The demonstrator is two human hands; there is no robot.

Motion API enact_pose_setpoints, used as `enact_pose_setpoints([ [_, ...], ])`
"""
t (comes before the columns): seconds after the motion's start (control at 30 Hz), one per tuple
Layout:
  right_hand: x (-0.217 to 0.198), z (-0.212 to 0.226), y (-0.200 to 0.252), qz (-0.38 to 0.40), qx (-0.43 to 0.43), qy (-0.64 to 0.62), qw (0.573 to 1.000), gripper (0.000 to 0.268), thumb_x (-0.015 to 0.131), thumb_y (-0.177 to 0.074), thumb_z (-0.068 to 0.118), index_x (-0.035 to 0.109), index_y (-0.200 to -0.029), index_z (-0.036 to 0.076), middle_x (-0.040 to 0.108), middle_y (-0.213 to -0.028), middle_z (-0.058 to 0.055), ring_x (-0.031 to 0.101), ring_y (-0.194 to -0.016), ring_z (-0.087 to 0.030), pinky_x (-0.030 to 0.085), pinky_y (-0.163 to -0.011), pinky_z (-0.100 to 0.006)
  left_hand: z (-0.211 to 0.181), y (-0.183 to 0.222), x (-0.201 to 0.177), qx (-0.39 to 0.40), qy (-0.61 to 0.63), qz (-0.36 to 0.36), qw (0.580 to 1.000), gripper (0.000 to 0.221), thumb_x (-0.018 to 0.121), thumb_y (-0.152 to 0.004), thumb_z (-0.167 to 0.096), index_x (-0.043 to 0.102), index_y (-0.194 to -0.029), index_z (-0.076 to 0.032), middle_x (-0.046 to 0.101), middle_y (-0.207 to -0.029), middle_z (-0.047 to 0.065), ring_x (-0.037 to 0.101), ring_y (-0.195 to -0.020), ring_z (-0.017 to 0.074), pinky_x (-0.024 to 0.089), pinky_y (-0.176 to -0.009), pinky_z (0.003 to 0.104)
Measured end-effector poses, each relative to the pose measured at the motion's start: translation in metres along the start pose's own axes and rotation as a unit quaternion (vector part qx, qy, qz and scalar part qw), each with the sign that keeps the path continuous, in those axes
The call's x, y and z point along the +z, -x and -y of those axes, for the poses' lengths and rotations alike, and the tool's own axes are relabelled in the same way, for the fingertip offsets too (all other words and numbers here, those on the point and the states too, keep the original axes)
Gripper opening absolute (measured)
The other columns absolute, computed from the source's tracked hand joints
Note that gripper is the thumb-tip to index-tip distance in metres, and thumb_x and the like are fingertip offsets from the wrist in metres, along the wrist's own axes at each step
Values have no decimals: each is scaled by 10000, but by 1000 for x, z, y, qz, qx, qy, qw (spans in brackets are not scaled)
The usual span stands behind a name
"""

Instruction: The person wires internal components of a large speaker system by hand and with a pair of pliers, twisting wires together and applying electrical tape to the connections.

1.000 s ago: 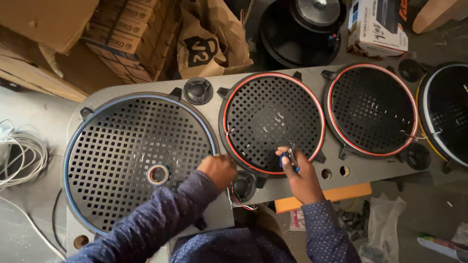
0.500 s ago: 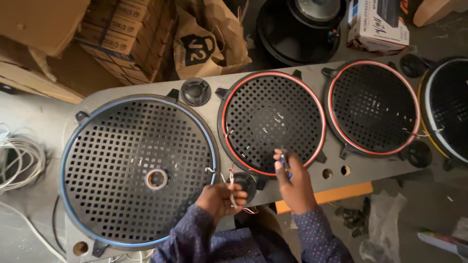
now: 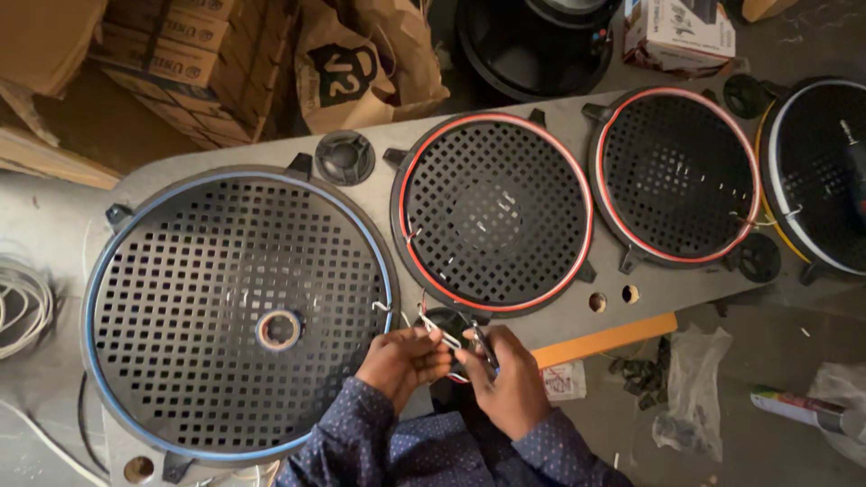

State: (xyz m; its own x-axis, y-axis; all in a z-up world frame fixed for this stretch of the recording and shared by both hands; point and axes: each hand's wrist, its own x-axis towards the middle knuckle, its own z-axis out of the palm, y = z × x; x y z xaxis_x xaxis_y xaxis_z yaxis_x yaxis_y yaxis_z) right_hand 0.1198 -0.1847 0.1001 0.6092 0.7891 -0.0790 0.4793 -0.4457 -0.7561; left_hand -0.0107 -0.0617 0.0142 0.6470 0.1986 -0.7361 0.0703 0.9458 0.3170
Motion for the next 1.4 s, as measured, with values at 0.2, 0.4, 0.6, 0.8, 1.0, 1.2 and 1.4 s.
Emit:
enact_pose_setpoints([
  [0.2, -3, -6, -4, -6, -132, 38, 991, 197, 728, -876, 99, 629, -1016, 1, 643, -953, -180, 650, -884, -395, 532, -757, -440, -5, -1, 6, -2, 33, 8, 999, 138, 630, -944, -76, 691, -975, 44, 739, -877, 115, 713, -761, 206, 610, -751, 340],
  [0.4, 1, -10, -5, -2, -141, 59, 988, 239, 709, -820, 2, 627, -1043, 17, 659, -999, -168, 666, -938, -383, 543, -797, -442, 3, -3, -3, -14, 58, -14, 998, 186, 609, -953, -88, 685, -995, 76, 738, -882, 139, 730, -773, 237, 627, -777, 360],
  [0.6, -2, -16, -11, 30, -260, 72, 963, 520, 688, -621, -40, 633, -1135, 7, 647, -1050, -184, 622, -1014, -395, 527, -914, -465, 17, -28, -3, -81, 77, -66, 992, 192, 622, -929, -106, 693, -1014, 51, 745, -879, 151, 716, -750, 269, 621, -674, 385],
  [0.8, -7, -21, -13, 34, -303, 131, 943, 446, 672, -654, 9, 664, -1098, -29, 652, -1086, -174, 616, -1039, -382, 527, -933, -481, 16, -27, 1, -98, 50, -145, 983, 170, 650, -894, -80, 692, -1016, 31, 750, -885, 150, 756, -783, 280, 611, -657, 406],
  [1.0, -5, -11, -12, 57, -338, 171, 924, 381, 674, -694, 50, 677, -1068, -23, 656, -1064, -140, 617, -1019, -358, 533, -882, -455, 4, -6, 11, -58, 60, -155, 984, 167, 648, -820, -17, 719, -958, 44, 760, -852, 170, 740, -722, 285, 554, -593, 372],
  [1.2, -3, -9, -11, 56, -349, 169, 920, 325, 666, -728, 74, 668, -1042, -13, 646, -1042, -140, 624, -993, -352, 537, -863, -452, 4, -16, 9, -6, -1, -131, 991, 180, 706, -825, 55, 715, -998, 105, 769, -888, 188, 759, -763, 294, 629, -680, 406],
  [1.4, 14, -26, -1, 46, 152, -94, 983, 197, 699, -918, 228, 720, -974, 40, 745, -802, -76, 707, -747, -195, 575, -714, -373, 16, -31, -6, 17, -1, -122, 992, 245, 725, -847, 44, 726, -1090, 70, 800, -960, 184, 749, -786, 248, 627, -707, 354],
])
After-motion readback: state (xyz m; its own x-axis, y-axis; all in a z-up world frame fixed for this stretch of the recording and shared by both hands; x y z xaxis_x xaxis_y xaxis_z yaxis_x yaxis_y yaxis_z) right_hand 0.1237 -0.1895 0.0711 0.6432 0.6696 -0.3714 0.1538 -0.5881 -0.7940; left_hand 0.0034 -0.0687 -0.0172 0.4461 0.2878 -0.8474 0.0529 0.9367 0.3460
